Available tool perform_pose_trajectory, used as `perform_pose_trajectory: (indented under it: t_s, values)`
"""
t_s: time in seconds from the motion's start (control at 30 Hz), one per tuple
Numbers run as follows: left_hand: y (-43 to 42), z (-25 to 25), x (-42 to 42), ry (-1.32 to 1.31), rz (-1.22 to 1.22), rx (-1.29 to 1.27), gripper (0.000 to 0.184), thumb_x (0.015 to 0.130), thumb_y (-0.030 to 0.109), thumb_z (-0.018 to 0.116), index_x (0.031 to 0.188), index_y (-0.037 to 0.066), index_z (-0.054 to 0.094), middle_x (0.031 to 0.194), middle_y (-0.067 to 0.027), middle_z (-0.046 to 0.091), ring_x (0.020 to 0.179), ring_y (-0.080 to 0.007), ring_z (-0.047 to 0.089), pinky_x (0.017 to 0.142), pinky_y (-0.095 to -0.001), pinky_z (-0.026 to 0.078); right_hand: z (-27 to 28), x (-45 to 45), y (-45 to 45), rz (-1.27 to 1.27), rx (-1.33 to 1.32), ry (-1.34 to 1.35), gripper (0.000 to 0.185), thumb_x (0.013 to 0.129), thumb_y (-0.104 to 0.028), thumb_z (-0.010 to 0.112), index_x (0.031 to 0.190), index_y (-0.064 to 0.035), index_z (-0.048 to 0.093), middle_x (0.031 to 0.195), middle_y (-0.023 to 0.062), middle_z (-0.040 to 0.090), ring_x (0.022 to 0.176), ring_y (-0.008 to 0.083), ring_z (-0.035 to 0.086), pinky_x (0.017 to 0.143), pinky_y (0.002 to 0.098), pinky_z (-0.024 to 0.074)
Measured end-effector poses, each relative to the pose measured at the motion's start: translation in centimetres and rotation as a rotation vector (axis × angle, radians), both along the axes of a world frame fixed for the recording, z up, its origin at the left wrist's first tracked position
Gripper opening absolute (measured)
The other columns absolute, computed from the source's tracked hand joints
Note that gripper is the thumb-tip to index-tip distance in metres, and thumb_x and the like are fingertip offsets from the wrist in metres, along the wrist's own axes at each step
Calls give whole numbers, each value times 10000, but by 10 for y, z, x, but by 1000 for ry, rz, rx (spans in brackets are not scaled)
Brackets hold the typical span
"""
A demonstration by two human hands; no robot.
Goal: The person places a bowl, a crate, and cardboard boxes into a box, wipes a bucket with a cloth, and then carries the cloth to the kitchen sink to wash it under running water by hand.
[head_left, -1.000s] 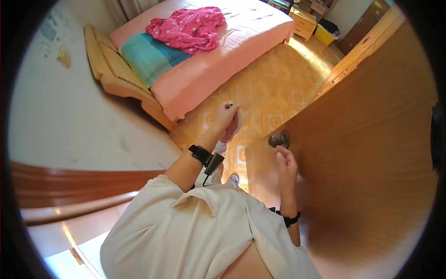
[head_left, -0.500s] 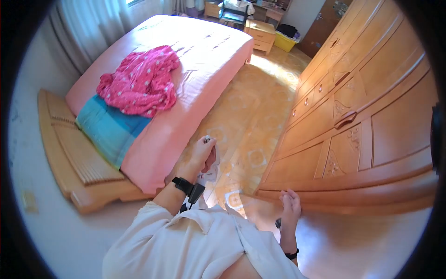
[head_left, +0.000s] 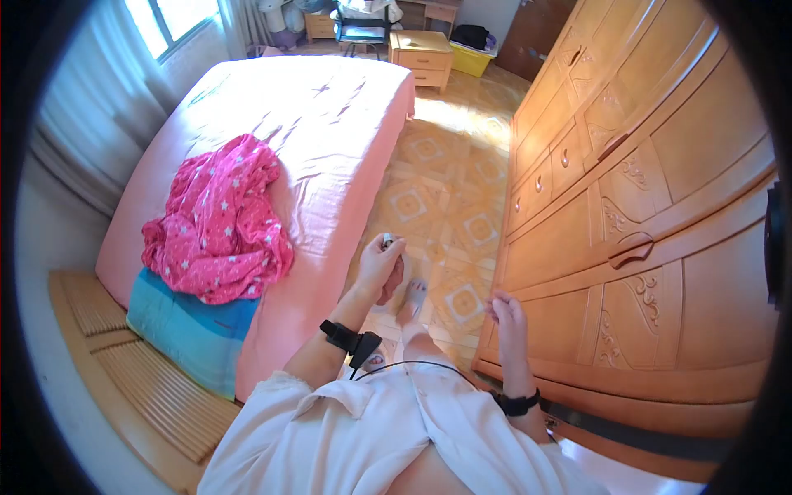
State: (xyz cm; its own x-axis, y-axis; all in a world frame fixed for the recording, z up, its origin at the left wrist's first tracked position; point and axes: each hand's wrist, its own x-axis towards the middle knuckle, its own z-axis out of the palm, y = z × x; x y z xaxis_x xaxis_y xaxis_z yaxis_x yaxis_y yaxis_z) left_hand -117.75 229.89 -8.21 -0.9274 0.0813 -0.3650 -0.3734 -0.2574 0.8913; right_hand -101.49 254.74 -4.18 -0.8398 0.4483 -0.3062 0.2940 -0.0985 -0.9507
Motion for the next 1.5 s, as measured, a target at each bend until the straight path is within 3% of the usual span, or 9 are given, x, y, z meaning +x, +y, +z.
perform_pose_trajectory:
  t_s: [0.07,0.27,0.43,0.73,0.97,1.03,1.1,1.23,1.5]
  values:
    - [4,7,-45,24,-1,-13,201,947,203,696,1057,36,670,785,20,613,636,-53,540,555,-214,436,-7,-61,9,2,-60,-15,284,1005,-138,580,1235,29,589,1102,115,703,943,152,645,883,281,502]
    - [46,-15,-217,111,-29,-146,214,942,202,703,1056,22,685,818,31,612,739,-56,548,672,-225,468,-58,-280,47,228,-156,13,305,1006,-143,558,1256,28,591,1093,116,707,934,155,657,877,292,523]
    - [96,8,-368,98,-67,-148,229,941,206,711,1063,15,682,824,33,612,730,-57,549,663,-224,468,-58,-446,83,515,-163,-30,290,994,-127,553,1223,37,620,1089,134,708,958,182,680,864,312,548]
    - [152,15,-628,127,-12,-67,198,979,200,675,1114,55,676,793,36,601,662,-43,551,567,-207,443,-54,-737,143,628,-155,-18,279,1013,-184,549,1230,-32,635,1091,80,715,966,136,670,847,277,515]
    - [251,-9,-892,195,-104,-154,169,969,190,682,1037,36,678,816,27,617,739,-39,541,672,-218,456,-67,-960,233,453,-194,-146,253,1011,-199,564,1202,-75,674,1061,44,734,931,120,681,822,263,513]
    - [293,-6,-959,218,-228,-152,205,996,220,654,1105,46,654,699,-3,604,506,-90,538,455,-243,438,-65,-1017,268,288,-257,-92,225,1004,-139,580,1166,-14,674,1036,98,724,929,176,705,841,291,564]
    - [325,31,-1008,45,-397,-95,212,1002,220,643,1116,42,641,686,-10,598,480,-93,539,423,-266,443,-64,-1063,306,220,-243,-101,224,1002,-189,596,1165,-84,707,1024,40,747,907,116,695,790,255,527]
    - [407,22,-1113,258,-467,-165,250,984,234,664,1101,14,680,859,-8,659,779,-76,592,720,-245,499,-43,-1149,373,103,-247,-144,223,995,-202,609,1150,-85,717,1018,36,748,884,112,683,798,257,523]
    - [587,1,-1350,305,-588,-196,282,973,255,674,1102,4,681,933,-23,667,881,-96,602,805,-278,501,-102,-1387,522,83,-407,-6,226,979,-215,653,1098,-28,696,960,45,715,880,123,662,731,268,515]
